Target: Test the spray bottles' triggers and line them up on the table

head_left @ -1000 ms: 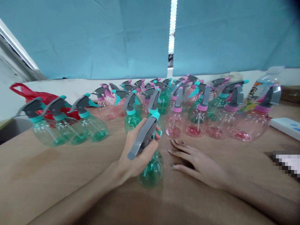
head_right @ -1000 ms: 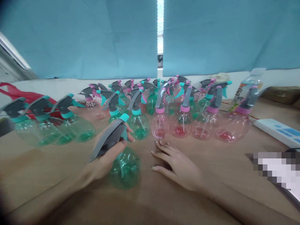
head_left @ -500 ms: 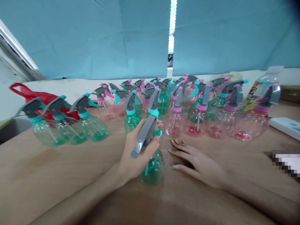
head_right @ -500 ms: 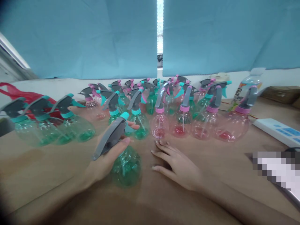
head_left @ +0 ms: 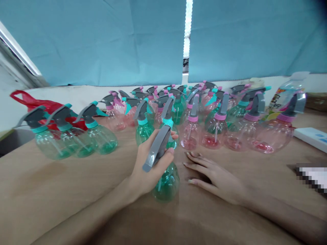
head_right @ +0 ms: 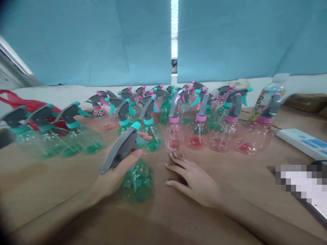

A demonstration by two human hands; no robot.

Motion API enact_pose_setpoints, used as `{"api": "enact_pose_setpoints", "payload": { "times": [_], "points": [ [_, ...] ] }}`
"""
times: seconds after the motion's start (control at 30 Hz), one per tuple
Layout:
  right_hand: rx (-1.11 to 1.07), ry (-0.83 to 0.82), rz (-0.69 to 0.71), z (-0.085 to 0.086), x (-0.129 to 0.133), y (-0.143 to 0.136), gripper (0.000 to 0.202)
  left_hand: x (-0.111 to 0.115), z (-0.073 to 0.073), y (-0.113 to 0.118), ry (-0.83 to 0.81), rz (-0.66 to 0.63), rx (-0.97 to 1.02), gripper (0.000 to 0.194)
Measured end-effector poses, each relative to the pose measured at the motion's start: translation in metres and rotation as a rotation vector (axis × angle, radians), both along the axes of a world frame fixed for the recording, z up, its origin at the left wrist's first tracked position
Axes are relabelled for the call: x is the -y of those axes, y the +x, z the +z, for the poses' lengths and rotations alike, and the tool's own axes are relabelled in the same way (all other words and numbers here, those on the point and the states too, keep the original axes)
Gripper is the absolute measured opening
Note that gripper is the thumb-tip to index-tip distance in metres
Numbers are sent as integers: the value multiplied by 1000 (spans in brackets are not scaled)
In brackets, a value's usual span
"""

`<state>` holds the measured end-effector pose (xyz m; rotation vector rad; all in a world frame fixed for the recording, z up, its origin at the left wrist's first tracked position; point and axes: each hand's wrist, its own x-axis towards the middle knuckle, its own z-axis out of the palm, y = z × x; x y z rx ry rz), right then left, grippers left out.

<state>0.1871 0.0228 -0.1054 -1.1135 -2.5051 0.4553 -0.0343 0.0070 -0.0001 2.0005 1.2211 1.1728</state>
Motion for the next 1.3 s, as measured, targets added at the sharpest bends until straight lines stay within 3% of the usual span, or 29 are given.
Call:
{"api": "enact_pose_setpoints", "payload": {
  "times": [0.67,1.1,1.3],
  "points": [
    [56,4,-9,1,1,0,54,0,7,-2,-40,1,-1,19],
    [69,21,-10,1,2,0,54,0,5,-5,-49,-138,34,9],
    [45,10,-6,2,2,0,54,-1,8,-3,-66,-71,35,28]
  ]
}}
